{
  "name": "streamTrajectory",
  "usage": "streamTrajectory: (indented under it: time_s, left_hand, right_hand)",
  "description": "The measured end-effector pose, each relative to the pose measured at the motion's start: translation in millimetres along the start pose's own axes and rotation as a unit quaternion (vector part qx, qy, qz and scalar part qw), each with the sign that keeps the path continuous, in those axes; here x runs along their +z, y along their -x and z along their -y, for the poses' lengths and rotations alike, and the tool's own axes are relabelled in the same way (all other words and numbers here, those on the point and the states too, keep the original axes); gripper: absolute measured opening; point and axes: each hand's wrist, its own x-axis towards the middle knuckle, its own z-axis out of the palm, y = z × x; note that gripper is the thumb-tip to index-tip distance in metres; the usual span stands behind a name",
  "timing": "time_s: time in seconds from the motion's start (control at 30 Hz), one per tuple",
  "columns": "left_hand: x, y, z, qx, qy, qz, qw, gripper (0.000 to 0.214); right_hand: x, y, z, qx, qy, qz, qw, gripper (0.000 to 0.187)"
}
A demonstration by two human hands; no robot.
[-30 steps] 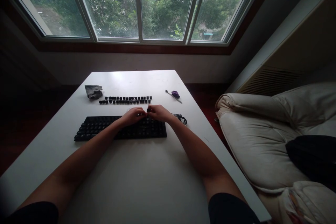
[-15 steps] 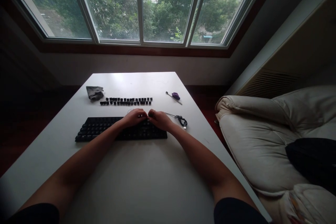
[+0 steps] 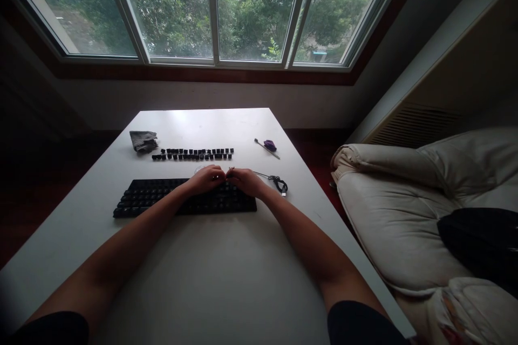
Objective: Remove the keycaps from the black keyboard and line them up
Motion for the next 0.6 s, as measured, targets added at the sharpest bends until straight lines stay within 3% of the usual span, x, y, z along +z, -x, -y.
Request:
streamTrajectory:
  time_s: [0.2, 0.6]
  left_hand:
    - [0.2, -1, 0, 0.002, 0.007, 0.012, 1.0, 0.015]
    - [-4.2, 1, -4, 0.004, 0.014, 0.025, 1.0, 0.014]
  right_hand:
    - [-5, -6, 2, 0.002, -0.022, 0.03, 0.999, 0.023]
    - [14, 4, -6, 0.02, 0.007, -0.044, 0.999, 0.017]
